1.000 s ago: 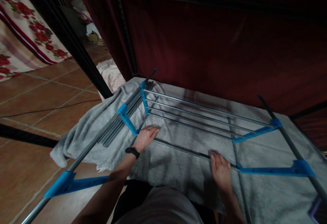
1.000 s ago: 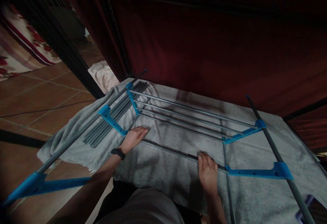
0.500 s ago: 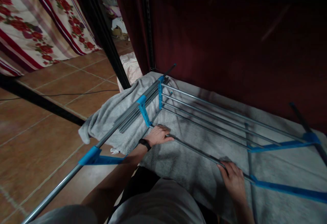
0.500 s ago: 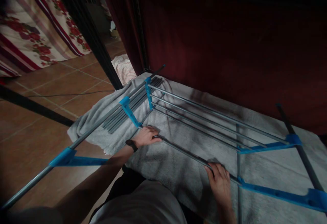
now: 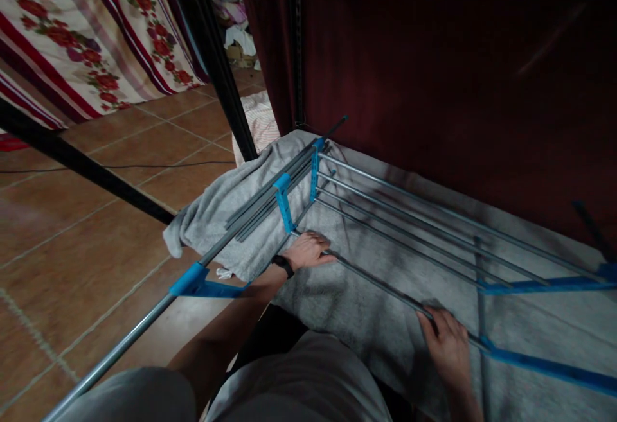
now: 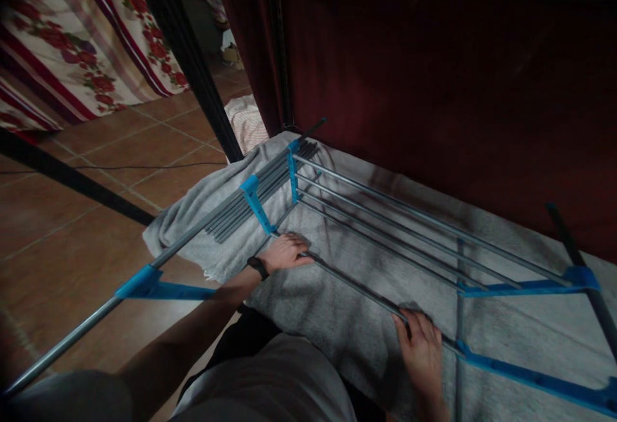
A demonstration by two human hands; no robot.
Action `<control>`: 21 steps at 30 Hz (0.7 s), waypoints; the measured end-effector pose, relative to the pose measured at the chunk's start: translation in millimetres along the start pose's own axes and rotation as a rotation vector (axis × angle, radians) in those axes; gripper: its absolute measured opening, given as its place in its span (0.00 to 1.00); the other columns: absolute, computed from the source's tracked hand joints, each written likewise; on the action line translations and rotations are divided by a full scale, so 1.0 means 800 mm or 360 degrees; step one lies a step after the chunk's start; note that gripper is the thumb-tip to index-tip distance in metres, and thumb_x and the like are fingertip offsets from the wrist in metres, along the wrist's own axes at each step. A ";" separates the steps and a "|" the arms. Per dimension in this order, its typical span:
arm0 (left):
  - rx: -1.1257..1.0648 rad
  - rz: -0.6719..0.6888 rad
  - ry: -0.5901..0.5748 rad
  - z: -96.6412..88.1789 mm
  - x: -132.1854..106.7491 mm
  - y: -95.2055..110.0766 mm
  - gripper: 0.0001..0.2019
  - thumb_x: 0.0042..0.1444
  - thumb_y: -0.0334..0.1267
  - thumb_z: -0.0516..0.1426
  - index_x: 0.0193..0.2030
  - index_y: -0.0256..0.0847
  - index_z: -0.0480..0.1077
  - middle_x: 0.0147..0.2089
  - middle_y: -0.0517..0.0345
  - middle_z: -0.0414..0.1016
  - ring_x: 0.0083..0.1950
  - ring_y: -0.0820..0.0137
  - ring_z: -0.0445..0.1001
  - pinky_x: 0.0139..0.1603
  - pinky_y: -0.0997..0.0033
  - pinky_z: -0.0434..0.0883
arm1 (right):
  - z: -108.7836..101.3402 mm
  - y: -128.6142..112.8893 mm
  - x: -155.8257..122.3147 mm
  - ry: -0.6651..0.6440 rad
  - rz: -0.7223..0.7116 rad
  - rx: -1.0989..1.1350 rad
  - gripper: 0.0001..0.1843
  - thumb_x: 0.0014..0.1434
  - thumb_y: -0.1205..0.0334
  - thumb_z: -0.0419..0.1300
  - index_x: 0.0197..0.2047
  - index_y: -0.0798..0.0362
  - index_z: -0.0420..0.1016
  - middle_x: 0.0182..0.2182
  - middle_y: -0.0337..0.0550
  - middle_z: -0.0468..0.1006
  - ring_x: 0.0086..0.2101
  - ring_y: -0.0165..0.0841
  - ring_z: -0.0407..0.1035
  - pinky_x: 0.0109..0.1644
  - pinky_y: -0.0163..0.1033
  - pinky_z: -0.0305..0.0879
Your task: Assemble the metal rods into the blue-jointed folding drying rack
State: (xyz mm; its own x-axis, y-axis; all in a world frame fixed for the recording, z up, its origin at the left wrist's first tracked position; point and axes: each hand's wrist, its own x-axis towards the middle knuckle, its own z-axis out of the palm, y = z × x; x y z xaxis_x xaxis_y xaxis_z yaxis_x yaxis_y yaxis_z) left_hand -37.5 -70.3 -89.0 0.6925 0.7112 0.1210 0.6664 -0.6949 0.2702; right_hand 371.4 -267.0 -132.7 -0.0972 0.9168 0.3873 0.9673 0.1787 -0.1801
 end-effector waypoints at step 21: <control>0.0170 -0.0026 0.0031 0.008 -0.005 0.007 0.15 0.69 0.45 0.51 0.43 0.44 0.79 0.42 0.48 0.81 0.46 0.60 0.75 0.53 0.61 0.66 | 0.046 -0.072 -0.048 0.0120 0.0206 0.0218 0.23 0.74 0.52 0.43 0.51 0.53 0.76 0.46 0.53 0.79 0.49 0.43 0.71 0.53 0.49 0.66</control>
State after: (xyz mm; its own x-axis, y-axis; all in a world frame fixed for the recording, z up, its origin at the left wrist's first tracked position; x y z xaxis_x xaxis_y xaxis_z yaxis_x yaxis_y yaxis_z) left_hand -35.1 -77.4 -93.8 0.6764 0.7238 0.1364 0.7041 -0.6898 0.1688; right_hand 310.8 -299.2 -170.2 0.0485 0.9068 0.4188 0.9292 0.1129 -0.3520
